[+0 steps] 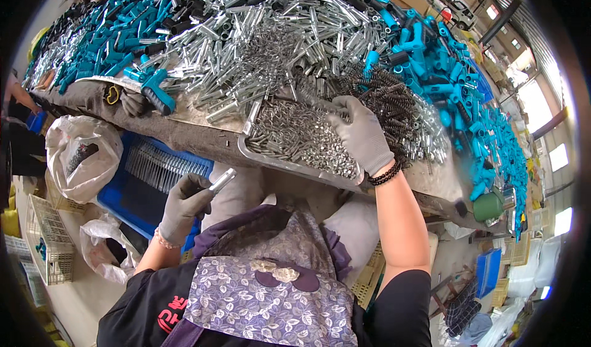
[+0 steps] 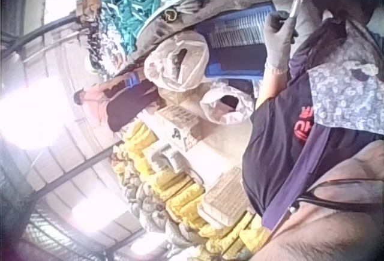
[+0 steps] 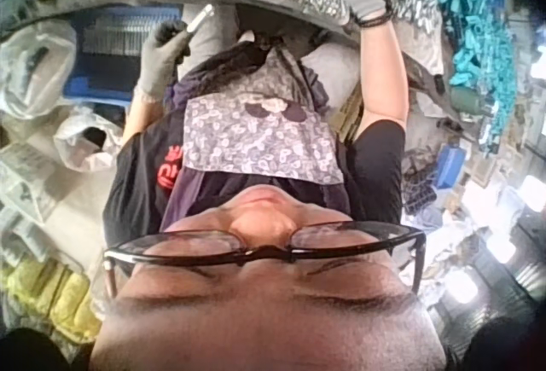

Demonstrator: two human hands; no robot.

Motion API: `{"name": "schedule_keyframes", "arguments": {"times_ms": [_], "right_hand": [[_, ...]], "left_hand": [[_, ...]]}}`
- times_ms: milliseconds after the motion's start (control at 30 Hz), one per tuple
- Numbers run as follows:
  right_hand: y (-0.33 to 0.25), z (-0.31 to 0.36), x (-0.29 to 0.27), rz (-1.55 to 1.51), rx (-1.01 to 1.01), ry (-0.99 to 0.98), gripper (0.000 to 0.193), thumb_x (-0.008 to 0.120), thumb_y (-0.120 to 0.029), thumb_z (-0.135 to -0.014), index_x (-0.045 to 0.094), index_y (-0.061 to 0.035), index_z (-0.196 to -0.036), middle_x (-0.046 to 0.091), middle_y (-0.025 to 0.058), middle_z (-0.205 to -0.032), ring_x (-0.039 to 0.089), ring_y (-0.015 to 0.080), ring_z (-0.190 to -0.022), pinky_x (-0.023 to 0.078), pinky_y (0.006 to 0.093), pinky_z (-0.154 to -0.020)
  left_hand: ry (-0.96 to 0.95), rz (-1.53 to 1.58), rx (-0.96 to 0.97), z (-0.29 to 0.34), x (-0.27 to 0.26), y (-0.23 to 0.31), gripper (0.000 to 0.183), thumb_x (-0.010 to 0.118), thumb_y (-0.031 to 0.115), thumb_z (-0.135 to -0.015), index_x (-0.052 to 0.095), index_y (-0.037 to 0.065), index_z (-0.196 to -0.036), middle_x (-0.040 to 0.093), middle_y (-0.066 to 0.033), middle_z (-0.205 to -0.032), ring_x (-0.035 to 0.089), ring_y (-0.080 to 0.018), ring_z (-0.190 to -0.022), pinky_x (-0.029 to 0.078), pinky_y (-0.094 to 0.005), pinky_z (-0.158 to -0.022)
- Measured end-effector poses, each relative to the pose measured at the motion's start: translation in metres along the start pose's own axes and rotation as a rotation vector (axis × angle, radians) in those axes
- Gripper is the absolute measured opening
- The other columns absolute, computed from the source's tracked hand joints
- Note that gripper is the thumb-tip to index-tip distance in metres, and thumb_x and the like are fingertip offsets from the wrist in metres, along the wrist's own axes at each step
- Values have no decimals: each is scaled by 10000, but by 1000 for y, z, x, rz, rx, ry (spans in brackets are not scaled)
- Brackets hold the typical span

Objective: The person assembles tools by inserting metal rods, springs, and pins into plastic handles by hand. They place the completed tool into a plastic crate and assemble another tool using components from the table.

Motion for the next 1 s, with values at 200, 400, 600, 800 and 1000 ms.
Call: {"name": "schedule_keyframes", "arguments": {"times_ms": [200, 400, 600, 800, 1000], "right_hand": [[25, -3, -17, -55, -138, 107, 290, 641, -59, -919, 645, 2, -1202, 667, 161, -1173, 669, 277, -1069, 514, 336, -913], [19, -9, -31, 190, -186, 114, 391, 619, -348, -981, 640, -61, -1247, 718, 151, -1067, 699, 288, -968, 528, 371, -873], [36, -8, -34, -190, -141, 272, 387, 610, -343, -998, 629, -53, -1254, 719, 117, -963, 642, 130, -666, 517, 283, -642], [-2, 18, -31, -699, 120, 170, 340, 555, -288, -1022, 637, 4, -1176, 728, 67, -842, 622, 81, -577, 410, 202, -489], [-38, 53, -23, -805, 223, 33, 412, 549, -395, -1017, 657, -4, -1087, 702, 72, -784, 622, 101, -566, 431, 217, -491]], "left_hand": [[-85, -12, 17, 4, 21, 6, 215, 706, 138, -894, 586, 51, -1051, 629, -13, -800, 591, -76, -596, 426, -199, -489], [-115, 50, 31, 10, 34, 14, 334, 620, 174, -965, 581, 19, -1258, 689, -83, -968, 602, -89, -636, 448, -201, -496], [-208, 6, 20, 5, 55, 37, 319, 579, 216, -990, 640, 1, -1218, 691, -94, -1021, 601, -90, -643, 453, -202, -532], [38, -661, 825, -40, 114, 89, 495, 817, 222, -792, 658, 32, -1220, 592, -152, -1159, 616, -246, -1023, 536, -368, -834], [82, -1096, 1296, -58, 173, 130, 685, 904, 362, -619, 658, 129, -1214, 551, -189, -1204, 638, -341, -994, 553, -417, -832]]}}
Point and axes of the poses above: each hand's wrist, its own z-axis away from the middle knuckle, its own x-axis out of the palm, y = z × x, the point moved 2 cm from there along -z, towards the middle knuckle
